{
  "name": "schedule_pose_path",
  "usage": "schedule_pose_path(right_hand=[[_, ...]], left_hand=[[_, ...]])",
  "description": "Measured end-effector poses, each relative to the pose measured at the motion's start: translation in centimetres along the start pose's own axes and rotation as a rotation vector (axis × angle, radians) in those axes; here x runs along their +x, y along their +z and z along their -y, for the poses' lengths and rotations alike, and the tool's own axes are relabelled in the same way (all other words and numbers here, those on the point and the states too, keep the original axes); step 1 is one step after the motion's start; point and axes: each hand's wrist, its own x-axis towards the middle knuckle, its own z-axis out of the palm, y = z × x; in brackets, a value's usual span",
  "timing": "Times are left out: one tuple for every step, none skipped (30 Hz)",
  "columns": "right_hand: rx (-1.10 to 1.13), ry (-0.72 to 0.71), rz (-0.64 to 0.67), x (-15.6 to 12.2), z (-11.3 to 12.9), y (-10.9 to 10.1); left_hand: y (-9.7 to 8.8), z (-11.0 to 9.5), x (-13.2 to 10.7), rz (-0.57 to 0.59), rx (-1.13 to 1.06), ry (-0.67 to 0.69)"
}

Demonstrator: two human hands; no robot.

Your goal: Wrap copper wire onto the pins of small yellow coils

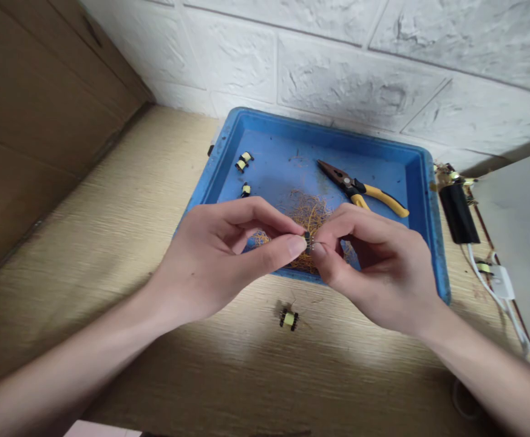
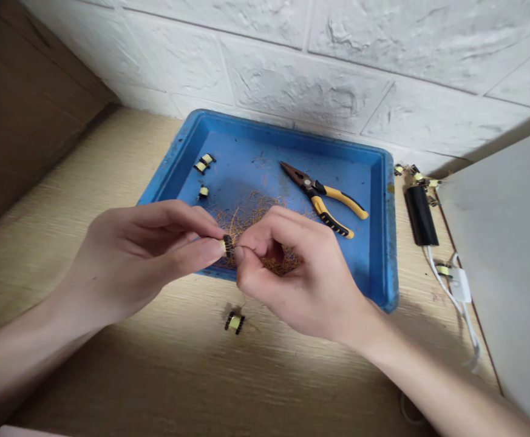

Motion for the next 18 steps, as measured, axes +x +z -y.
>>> schedule_pose_path(right_hand=[[-0.007, 0.01, 0.005, 0.01, -0.01, 0.02], [-0.006, 0.023, 0.008, 0.02, -0.01, 0.04], [0.002, 0.042, 0.011, 0.04, 0.01, 0.06], [0.015, 0.067, 0.015, 0.07, 0.03, 0.07], [0.034, 0.094, 0.02, 0.1, 0.05, 0.08], [0.057, 0.12, 0.024, 0.14, 0.07, 0.07], [0.078, 0.143, 0.03, 0.17, 0.08, 0.06], [0.096, 0.162, 0.038, 0.2, 0.09, 0.04], [0.106, 0.176, 0.044, 0.22, 0.09, 0.04], [0.105, 0.18, 0.045, 0.23, 0.08, 0.04], [0.09, 0.171, 0.037, 0.21, 0.08, 0.08], [0.064, 0.151, 0.021, 0.16, 0.09, 0.13], [0.033, 0.12, -0.002, 0.09, 0.11, 0.21], [-0.002, 0.085, -0.029, 0.0, 0.13, 0.3], [-0.034, 0.051, -0.054, -0.12, 0.17, 0.4], [-0.061, 0.024, -0.074, -0.23, 0.2, 0.5], [-0.081, 0.003, -0.087, -0.35, 0.23, 0.58], [-0.093, -0.008, -0.095, -0.46, 0.25, 0.65]], left_hand=[[-0.01, 0.02, -0.01, -0.011, 0.016, -0.003], [-0.02, 0.04, -0.03, -0.02, 0.032, -0.005], [-0.03, 0.07, -0.05, -0.026, 0.047, -0.007], [-0.04, 0.1, -0.08, -0.029, 0.06, -0.009], [-0.04, 0.11, -0.1, -0.029, 0.071, -0.01], [-0.04, 0.12, -0.13, -0.03, 0.082, -0.01], [-0.03, 0.11, -0.14, -0.029, 0.094, -0.013], [-0.01, 0.1, -0.15, -0.03, 0.105, -0.016], [0.02, 0.07, -0.16, -0.035, 0.111, -0.019], [0.04, 0.04, -0.16, -0.042, 0.113, -0.024], [0.07, 0.01, -0.16, -0.053, 0.111, -0.03], [0.1, -0.02, -0.16, -0.065, 0.104, -0.035], [0.13, -0.05, -0.14, -0.076, 0.093, -0.042], [0.16, -0.07, -0.13, -0.089, 0.08, -0.046], [0.18, -0.08, -0.1, -0.099, 0.066, -0.05], [0.2, -0.07, -0.07, -0.106, 0.047, -0.053], [0.23, -0.06, -0.02, -0.111, 0.024, -0.052], [0.25, -0.04, 0.02, -0.114, 0.003, -0.05]])
